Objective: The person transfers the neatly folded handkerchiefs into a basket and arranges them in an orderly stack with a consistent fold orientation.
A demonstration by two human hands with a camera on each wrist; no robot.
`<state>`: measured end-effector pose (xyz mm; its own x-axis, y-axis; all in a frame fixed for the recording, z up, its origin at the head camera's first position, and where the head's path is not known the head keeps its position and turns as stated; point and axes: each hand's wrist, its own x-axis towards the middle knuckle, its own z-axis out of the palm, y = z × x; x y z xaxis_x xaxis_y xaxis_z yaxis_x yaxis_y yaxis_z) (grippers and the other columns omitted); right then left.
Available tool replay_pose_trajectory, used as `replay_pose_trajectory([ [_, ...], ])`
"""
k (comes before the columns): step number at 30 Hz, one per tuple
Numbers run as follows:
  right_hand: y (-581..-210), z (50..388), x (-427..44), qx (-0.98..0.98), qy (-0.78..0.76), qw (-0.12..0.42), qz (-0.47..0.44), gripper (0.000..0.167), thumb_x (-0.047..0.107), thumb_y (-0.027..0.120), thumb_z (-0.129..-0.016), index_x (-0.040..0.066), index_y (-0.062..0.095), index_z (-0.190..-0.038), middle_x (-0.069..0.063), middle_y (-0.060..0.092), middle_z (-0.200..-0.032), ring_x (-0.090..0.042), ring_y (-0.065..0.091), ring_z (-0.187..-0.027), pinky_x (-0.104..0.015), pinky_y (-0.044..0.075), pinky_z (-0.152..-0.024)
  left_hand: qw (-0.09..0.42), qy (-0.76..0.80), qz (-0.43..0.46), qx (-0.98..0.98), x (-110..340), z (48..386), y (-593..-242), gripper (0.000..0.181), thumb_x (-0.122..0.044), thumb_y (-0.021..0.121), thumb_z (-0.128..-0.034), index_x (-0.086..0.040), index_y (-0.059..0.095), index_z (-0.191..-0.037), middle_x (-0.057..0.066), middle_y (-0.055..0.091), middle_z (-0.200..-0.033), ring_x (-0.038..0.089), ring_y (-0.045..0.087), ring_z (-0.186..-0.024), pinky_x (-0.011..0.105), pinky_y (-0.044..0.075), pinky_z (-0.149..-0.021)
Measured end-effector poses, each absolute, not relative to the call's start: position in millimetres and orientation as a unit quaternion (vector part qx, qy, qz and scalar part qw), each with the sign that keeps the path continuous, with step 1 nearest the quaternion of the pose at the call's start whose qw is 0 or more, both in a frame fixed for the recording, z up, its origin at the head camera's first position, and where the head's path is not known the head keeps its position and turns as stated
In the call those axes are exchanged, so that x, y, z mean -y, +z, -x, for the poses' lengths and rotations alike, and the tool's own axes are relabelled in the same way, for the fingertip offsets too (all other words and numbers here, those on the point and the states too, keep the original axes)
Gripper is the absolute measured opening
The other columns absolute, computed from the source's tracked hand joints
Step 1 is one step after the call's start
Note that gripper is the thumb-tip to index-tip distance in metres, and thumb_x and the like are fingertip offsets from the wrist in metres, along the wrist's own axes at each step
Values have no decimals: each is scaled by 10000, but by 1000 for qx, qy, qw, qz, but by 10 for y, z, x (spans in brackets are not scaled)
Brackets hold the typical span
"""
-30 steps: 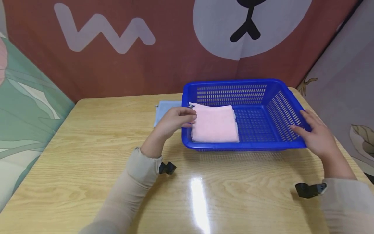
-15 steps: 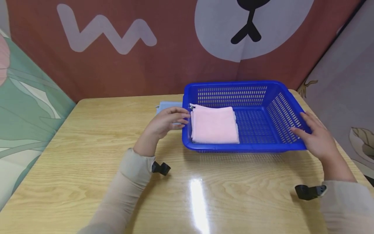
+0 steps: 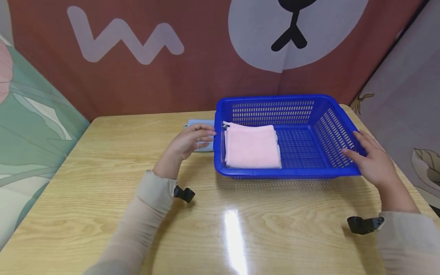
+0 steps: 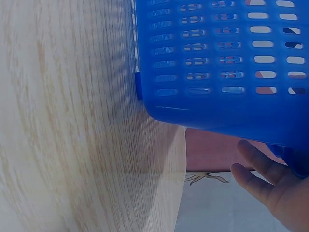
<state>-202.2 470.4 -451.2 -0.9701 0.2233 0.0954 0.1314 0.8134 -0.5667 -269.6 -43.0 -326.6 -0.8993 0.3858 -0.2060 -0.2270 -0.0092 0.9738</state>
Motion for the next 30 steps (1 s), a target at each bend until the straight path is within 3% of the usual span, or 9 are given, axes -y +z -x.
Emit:
replay_pose_trajectory([
  [7, -4501, 2014, -4683, 949, 291, 78, 94, 685, 439, 468, -846, 402, -14, -1332, 158, -118, -1395, -296, -145, -1251, -632, -36, -887, 200, 690, -49, -694, 493, 2789, -3324, 365, -81, 518, -850, 72, 422, -1168, 187, 446, -1179, 361, 430, -1071, 408, 366, -884],
  [20, -4501, 2038, -4697, 949, 292, 79, 89, 680, 426, 468, -852, 395, -10, -1334, 154, -108, -1399, -288, -132, -1256, -621, -40, -896, 212, 655, -34, -725, 668, 2863, -3424, 387, -83, 498, -857, 96, 381, -1180, 179, 444, -1160, 357, 423, -1088, 383, 348, -908],
  [30, -4499, 2018, -4678, 948, 293, 81, 91, 677, 427, 473, -849, 401, 2, -1334, 161, -102, -1398, -293, -127, -1256, -625, -32, -894, 216, 600, -7, -770, 760, 2932, -3462, 406, -153, 544, -841, 24, 413, -1182, 129, 456, -1161, 280, 447, -1073, 339, 370, -886],
])
